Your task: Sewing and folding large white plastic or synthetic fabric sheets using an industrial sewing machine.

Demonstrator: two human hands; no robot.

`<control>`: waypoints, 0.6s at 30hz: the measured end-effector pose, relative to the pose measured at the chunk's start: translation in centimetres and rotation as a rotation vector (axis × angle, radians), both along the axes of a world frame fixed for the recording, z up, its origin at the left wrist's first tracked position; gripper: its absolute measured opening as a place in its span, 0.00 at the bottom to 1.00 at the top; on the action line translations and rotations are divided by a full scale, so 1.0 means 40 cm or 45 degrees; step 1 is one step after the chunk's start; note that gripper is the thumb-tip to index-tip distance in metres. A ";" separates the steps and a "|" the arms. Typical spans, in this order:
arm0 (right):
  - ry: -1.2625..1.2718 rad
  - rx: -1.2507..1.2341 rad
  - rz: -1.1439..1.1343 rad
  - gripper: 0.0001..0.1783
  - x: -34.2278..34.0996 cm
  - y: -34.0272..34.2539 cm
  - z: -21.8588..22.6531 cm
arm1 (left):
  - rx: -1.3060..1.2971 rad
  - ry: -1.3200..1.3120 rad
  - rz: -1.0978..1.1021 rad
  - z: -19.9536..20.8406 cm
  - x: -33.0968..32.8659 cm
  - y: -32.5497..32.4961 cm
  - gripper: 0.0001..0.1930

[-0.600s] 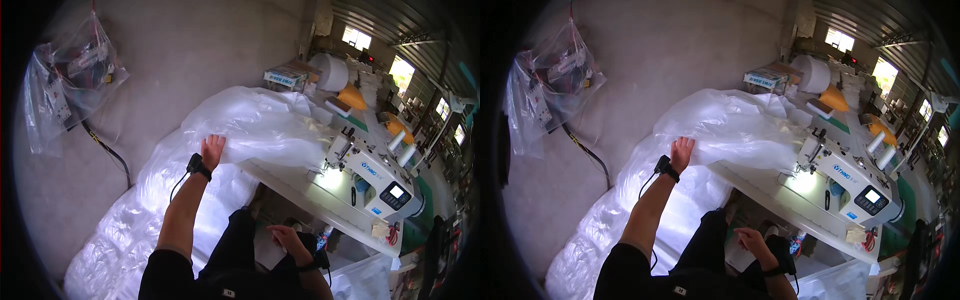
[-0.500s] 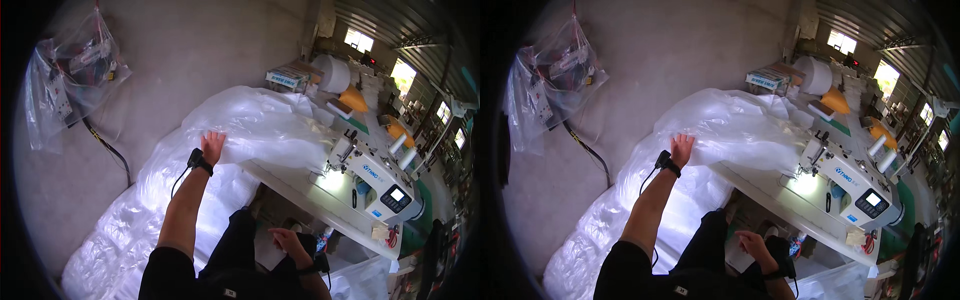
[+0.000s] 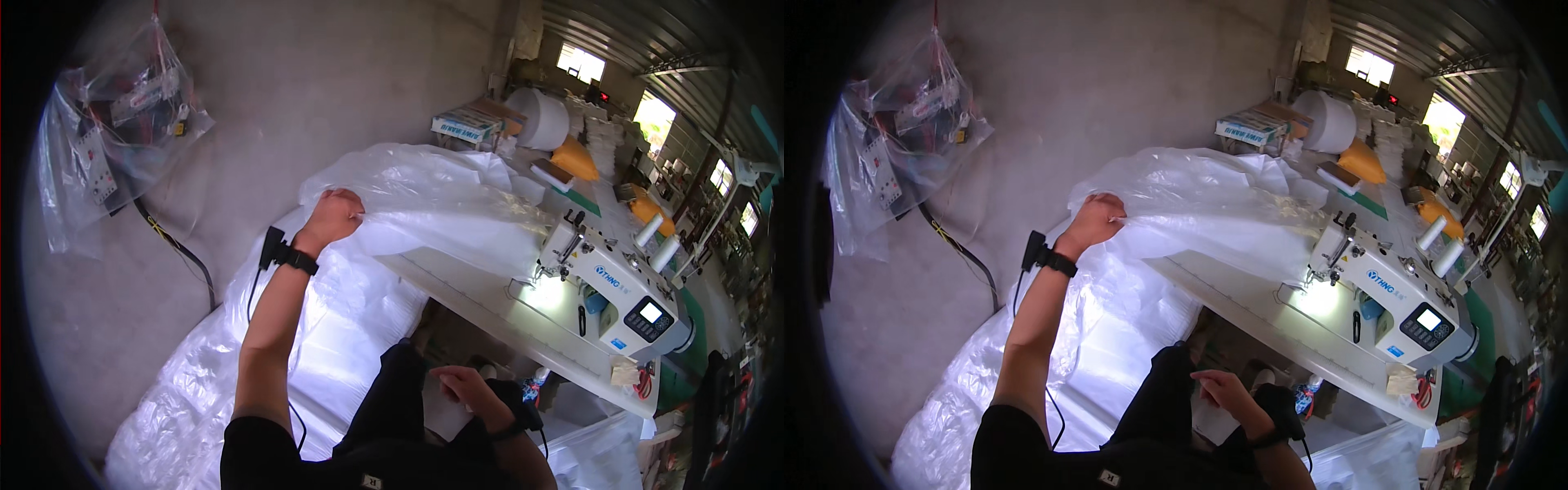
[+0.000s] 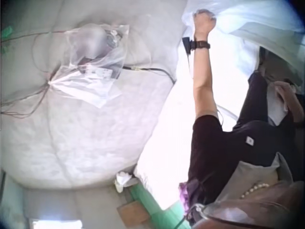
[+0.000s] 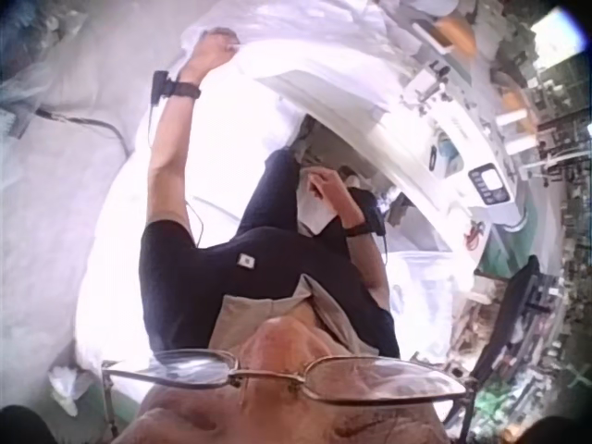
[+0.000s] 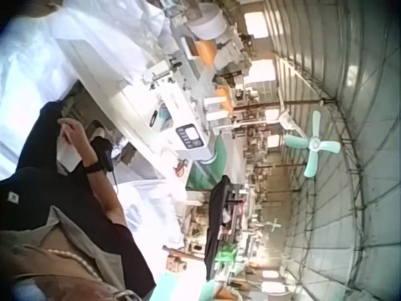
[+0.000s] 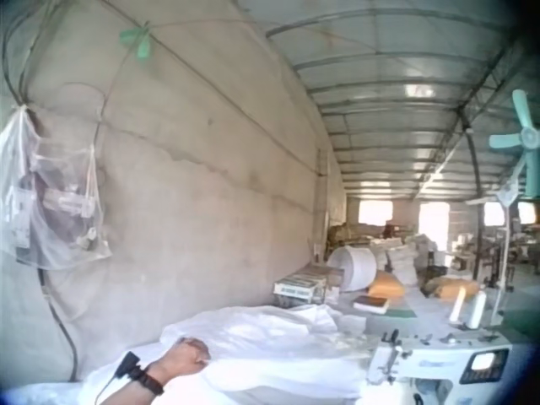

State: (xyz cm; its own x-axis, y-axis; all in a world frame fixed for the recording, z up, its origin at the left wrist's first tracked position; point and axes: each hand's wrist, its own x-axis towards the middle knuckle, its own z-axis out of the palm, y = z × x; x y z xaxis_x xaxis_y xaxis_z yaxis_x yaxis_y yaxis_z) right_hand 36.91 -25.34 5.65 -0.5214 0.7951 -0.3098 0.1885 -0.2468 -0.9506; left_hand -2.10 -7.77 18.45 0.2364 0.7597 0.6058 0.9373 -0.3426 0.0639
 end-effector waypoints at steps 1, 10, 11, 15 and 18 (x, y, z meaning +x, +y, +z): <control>0.026 0.005 0.062 0.16 -0.020 0.015 0.018 | -0.122 -0.073 -0.065 0.030 0.013 -0.028 0.10; 1.013 -0.245 -0.151 0.22 -0.200 0.102 0.090 | -0.157 0.127 -0.734 -0.016 0.351 -0.430 0.12; 1.339 -0.231 -0.255 0.22 -0.206 0.107 0.076 | -0.188 0.165 -0.706 -0.026 0.368 -0.470 0.12; 1.345 -0.388 -0.364 0.18 -0.120 0.072 0.014 | -0.267 -0.682 -0.778 -0.087 0.295 -0.527 0.19; 0.801 0.099 0.044 0.10 0.027 -0.044 -0.022 | 0.135 -1.908 -0.175 -0.180 0.161 -0.446 0.20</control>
State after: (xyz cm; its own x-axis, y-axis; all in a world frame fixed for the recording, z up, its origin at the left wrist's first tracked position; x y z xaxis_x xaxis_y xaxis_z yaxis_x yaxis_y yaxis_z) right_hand 38.01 -27.11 4.76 -0.6108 0.7823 0.1221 -0.4053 -0.1765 -0.8970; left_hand 4.33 -25.61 11.24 -0.5692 0.7222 0.3930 -0.0102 -0.4842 0.8749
